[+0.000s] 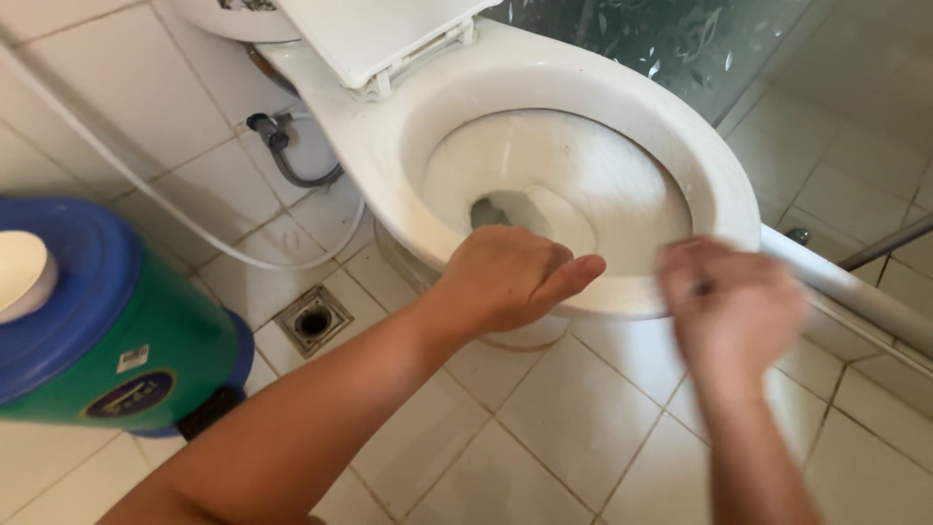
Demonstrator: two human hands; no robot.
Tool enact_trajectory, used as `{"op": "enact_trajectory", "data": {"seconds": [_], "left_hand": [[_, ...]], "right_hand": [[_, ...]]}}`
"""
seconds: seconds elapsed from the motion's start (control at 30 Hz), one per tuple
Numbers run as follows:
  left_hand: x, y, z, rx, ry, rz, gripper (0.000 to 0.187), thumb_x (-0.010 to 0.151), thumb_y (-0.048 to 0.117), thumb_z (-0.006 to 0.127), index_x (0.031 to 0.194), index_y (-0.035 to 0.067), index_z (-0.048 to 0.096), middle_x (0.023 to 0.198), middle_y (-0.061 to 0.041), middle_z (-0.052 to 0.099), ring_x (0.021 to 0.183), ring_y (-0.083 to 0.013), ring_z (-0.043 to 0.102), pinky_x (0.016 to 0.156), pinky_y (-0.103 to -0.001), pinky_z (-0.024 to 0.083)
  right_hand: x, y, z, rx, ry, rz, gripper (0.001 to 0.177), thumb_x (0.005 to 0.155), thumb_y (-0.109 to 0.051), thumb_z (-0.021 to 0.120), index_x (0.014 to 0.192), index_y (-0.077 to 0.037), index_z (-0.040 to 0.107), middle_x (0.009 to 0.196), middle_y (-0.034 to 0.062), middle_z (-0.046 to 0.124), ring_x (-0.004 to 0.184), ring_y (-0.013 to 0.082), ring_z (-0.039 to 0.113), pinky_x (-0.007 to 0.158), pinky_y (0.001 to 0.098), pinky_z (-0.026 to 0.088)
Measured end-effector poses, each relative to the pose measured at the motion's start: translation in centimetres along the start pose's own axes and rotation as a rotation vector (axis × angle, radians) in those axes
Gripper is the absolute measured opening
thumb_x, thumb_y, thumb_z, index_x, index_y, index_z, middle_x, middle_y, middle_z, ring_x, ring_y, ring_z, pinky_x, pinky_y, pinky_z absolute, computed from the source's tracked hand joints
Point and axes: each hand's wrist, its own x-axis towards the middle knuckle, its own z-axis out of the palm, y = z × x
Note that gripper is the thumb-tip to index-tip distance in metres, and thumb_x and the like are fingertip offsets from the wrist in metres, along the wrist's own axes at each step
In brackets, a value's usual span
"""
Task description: The person scrubs the inside of a white toilet bowl using a dark steel wool pad. They repeatedly rub the rim and the interior surfaces of the bowl with the pad.
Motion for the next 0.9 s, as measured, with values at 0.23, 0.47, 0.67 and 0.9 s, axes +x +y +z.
{"op": "enact_trajectory", "data": {"seconds": [0.23,0.47,0.67,0.9], "left_hand": [[0.1,0.2,0.5,-0.097,0.115,0.07,0.079,0.099,0.067,0.021,0.068,0.016,0.072,0.065,-0.01,0.068,0.067,-0.0346,0.066,0.061,-0.047,0.05],[-0.1,0.5,0.6,-0.067,0.044,-0.003,0.079,0.099,0.068,0.022,0.067,0.013,0.07,0.063,-0.013,0.067,0.065,-0.036,0.064,0.062,-0.049,0.049],[-0.4,0.3,0.6,-0.064,0.149,0.035,0.076,0.097,0.069,0.025,0.069,0.014,0.069,0.067,-0.013,0.067,0.069,-0.0364,0.065,0.063,-0.05,0.049],[-0.2,0.8,0.8,-0.006,0.066,-0.019,0.078,0.097,0.07,0.027,0.064,0.012,0.067,0.066,-0.012,0.066,0.071,-0.0343,0.065,0.065,-0.05,0.049]], "right_hand": [[0.3,-2.7,-0.2,-0.055,-0.403,0.071,0.019,0.09,-0.038,0.069,0.092,-0.023,0.08,0.091,0.0001,0.079,0.085,0.0253,0.073,0.075,0.0427,0.052],[8.2,-1.2,0.5,-0.21,-1.054,0.16,0.035,0.088,-0.047,0.066,0.1,-0.019,0.081,0.087,0.0084,0.079,0.081,0.0285,0.074,0.078,0.0432,0.057],[4.3,-3.0,-0.7,-0.104,-0.525,-0.316,0.037,0.099,-0.046,0.052,0.096,-0.02,0.078,0.107,0.0042,0.076,0.104,0.0309,0.071,0.088,0.044,0.053],[5.8,4.3,1.3,-0.293,-0.87,0.015,0.024,0.09,-0.034,0.068,0.099,-0.021,0.085,0.115,0.0066,0.072,0.104,0.0297,0.068,0.09,0.0422,0.055]]}}
